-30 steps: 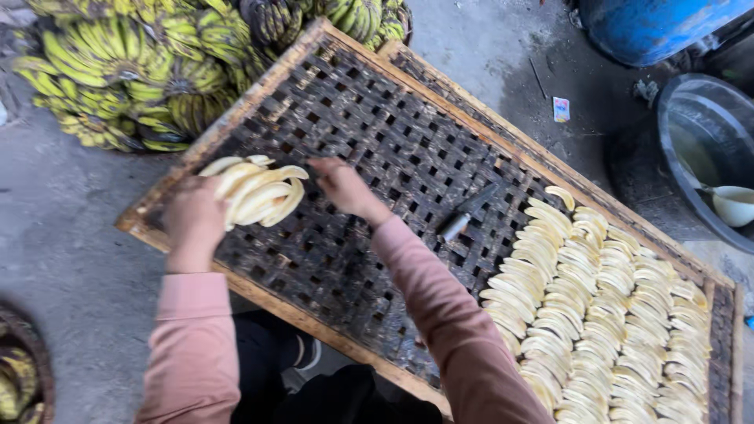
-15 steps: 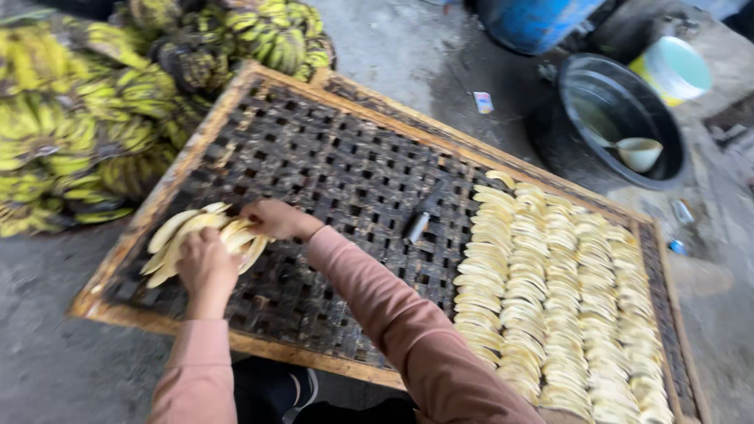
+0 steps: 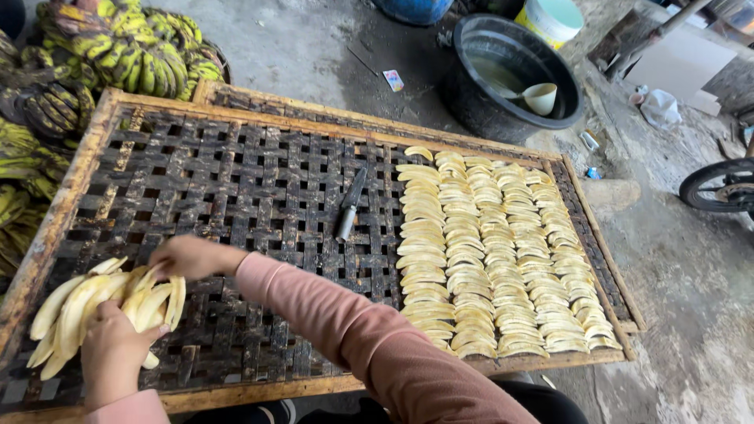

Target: The person sits on the ground beside a woven bamboo drying tray and arranges peeled banana halves into neat rows, taking bananas one at a time from a pile on the tray and placing them into the pattern. Near the end, the person picks up a knife and whole unpeeled bananas from a basket.

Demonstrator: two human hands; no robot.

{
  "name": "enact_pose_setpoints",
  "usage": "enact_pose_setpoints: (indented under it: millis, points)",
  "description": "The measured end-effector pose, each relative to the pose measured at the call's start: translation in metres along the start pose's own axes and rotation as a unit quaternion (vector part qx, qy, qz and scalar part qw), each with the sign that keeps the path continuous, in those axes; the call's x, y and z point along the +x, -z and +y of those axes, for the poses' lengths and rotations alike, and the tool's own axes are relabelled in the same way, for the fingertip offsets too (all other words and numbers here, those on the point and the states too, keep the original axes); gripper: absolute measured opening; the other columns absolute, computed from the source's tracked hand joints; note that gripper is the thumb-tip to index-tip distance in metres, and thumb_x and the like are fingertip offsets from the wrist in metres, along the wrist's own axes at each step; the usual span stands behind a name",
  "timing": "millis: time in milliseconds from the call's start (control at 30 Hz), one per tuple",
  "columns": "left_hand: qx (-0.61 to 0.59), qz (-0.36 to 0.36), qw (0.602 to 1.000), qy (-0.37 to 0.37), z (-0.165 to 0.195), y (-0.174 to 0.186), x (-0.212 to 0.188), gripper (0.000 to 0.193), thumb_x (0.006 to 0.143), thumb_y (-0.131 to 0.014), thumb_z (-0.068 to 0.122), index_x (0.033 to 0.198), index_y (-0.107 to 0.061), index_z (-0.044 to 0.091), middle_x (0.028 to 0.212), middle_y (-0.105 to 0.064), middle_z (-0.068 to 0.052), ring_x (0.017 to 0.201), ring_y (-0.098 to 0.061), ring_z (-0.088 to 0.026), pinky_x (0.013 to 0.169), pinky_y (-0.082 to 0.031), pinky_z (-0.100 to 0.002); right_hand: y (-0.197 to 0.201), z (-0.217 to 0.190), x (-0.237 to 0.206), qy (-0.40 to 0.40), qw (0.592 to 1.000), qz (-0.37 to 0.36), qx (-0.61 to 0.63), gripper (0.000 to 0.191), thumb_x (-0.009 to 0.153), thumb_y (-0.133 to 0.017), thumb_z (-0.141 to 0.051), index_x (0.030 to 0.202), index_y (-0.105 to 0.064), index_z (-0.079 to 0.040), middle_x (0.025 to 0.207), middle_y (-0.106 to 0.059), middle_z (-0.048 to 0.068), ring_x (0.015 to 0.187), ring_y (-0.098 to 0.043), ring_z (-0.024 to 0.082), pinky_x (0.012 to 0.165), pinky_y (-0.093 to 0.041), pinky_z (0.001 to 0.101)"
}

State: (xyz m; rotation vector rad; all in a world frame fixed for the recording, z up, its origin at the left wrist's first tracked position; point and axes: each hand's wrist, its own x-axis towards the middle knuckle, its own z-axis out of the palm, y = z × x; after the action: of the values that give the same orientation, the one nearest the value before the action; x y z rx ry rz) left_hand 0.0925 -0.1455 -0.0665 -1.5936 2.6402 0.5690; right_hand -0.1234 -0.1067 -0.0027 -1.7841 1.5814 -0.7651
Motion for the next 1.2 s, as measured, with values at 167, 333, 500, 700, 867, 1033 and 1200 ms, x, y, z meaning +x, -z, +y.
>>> enact_pose_setpoints:
  millis: [167, 333, 500, 700, 867, 1033, 1200]
  points:
    - [0.022, -0.043, 0.998, -0.033, -0.021, -0.015, 0.011, 0.11, 0.053, -0.101, 0.03, 0.146, -0.048, 0.004, 0.134, -0.063, -0.027, 0.121, -0.065, -0.041, 0.098, -0.056, -0.048, 0.094, 0.077, -0.077, -0.178, 0.878, 0.0, 0.444, 0.032, 0.1, -0.061, -0.007, 0.129, -0.062, 0.005, 0.086, -0.068, 0.009, 0.064, -0.06, 0.012, 0.052, -0.053, 0.0196]
    - [0.044, -0.136, 0.99, 0.017, -0.053, -0.028, 0.03, 0.097, 0.069, -0.097, 0.04, 0.146, -0.051, 0.001, 0.127, -0.073, -0.024, 0.115, -0.073, -0.038, 0.101, -0.057, -0.047, 0.206, 0.171, -0.221, -0.285, 0.88, 0.225, 0.306, 0.034, 0.102, -0.061, -0.024, 0.127, -0.065, -0.001, 0.085, -0.068, 0.005, 0.063, -0.058, 0.01, 0.055, -0.051, 0.0219]
    - [-0.023, -0.141, 0.99, 0.018, -0.072, -0.041, 0.059, 0.091, 0.076, -0.089, 0.044, 0.147, -0.051, 0.001, 0.123, -0.071, -0.02, 0.115, -0.069, -0.033, 0.106, -0.052, -0.046, 0.306, 0.242, -0.322, -0.371, 0.884, 0.284, -0.03, 0.023, 0.102, -0.066, -0.023, 0.11, -0.078, -0.006, 0.072, -0.063, 0.005, 0.062, -0.055, 0.013, 0.056, -0.046, 0.0319]
    - [-0.525, -0.075, 0.831, 0.167, -0.04, -0.069, 0.073, 0.083, 0.088, -0.078, 0.046, 0.151, -0.047, 0.002, 0.12, -0.064, -0.015, 0.114, -0.064, -0.029, 0.109, -0.047, -0.05, 0.346, 0.285, -0.362, -0.318, 0.9, 0.274, -0.12, 0.014, 0.088, -0.079, -0.016, 0.102, -0.08, -0.012, 0.086, -0.078, 0.005, 0.079, -0.071, 0.014, 0.071, -0.056, 0.0333]
    - [-0.82, -0.102, 0.553, 0.103, 0.024, -0.08, 0.059, 0.077, 0.098, -0.07, 0.047, 0.154, -0.043, 0.003, 0.117, -0.059, -0.012, 0.113, -0.059, -0.027, 0.11, -0.043, -0.052, 0.341, 0.306, -0.377, -0.322, 0.897, 0.264, -0.146, 0.016, 0.083, -0.081, -0.013, 0.1, -0.081, -0.014, 0.09, -0.079, 0.006, 0.082, -0.074, 0.019, 0.074, -0.057, 0.0347]
    - [-0.811, -0.249, 0.53, -0.002, 0.098, -0.044, -0.002, 0.071, 0.107, -0.061, 0.049, 0.158, -0.04, 0.003, 0.115, -0.053, -0.008, 0.113, -0.055, -0.024, 0.112, -0.039, -0.055, 0.323, 0.29, -0.368, -0.303, 0.834, 0.327, -0.324, 0.015, 0.082, -0.081, -0.012, 0.098, -0.081, -0.013, 0.094, -0.075, 0.013, 0.082, -0.072, 0.029, 0.072, -0.057, 0.0419]
    - [-0.792, -0.264, 0.55, 0.029, 0.201, -0.041, -0.048, 0.061, 0.096, -0.056, 0.019, 0.154, -0.042, 0.003, 0.133, -0.06, -0.014, 0.121, -0.059, -0.027, 0.11, -0.044, -0.059, 0.218, 0.193, -0.297, -0.153, 0.927, 0.219, 0.264, 0.039, 0.104, -0.062, -0.018, 0.139, -0.055, -0.003, 0.112, -0.069, 0.011, 0.087, -0.07, 0.018, 0.075, -0.063, 0.0357]
